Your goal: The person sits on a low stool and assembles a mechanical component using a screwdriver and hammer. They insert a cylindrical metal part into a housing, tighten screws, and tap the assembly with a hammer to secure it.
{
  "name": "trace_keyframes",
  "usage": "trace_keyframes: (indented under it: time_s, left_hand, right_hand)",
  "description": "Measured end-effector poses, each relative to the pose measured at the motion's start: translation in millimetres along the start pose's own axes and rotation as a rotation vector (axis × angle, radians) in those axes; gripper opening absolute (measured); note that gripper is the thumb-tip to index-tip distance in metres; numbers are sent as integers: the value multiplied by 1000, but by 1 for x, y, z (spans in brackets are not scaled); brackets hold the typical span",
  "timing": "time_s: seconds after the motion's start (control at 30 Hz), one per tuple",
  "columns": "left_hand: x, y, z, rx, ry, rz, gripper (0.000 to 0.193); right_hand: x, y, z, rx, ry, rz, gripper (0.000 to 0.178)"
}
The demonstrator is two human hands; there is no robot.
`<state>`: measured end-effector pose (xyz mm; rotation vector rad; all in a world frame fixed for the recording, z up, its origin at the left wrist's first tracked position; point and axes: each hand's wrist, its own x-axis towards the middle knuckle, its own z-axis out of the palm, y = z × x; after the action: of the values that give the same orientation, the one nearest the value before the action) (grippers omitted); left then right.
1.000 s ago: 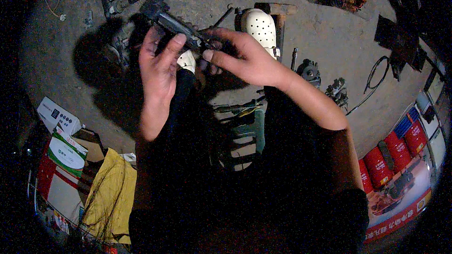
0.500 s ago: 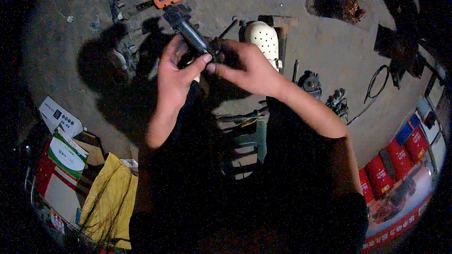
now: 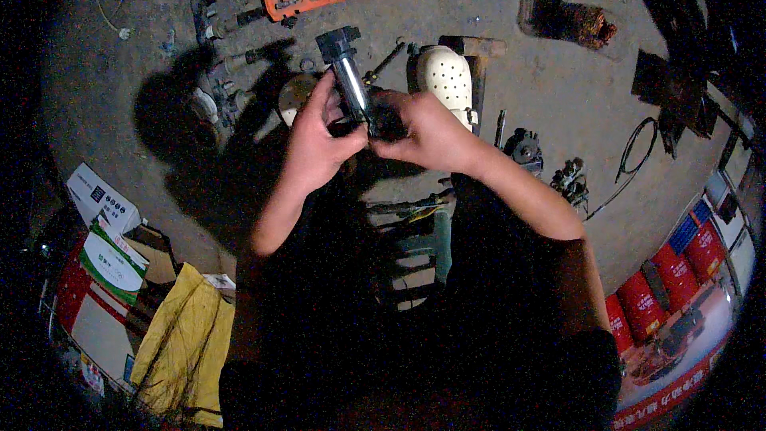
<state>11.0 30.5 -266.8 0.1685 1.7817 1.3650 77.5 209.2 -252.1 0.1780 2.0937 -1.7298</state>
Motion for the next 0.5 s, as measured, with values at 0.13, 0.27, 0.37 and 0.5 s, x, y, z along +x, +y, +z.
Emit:
trace_keyframes:
  time_s: [0.13,0.27,0.37,0.5]
  left_hand:
    - [0,5,-1,23,-48,-34,80]
    - [1,7,-1,-25,-13,29,77]
    - [0,7,-3,-75,11,31,72]
    - [-1,7,-5,-63,-14,7,66]
  right_hand:
    - [-2,1,-1,16,-106,148,49]
    - [1,3,4,14,47,-41,43]
    - [5,3,7,64,63,-69,44]
    - [4,1,6,104,-32,50,44]
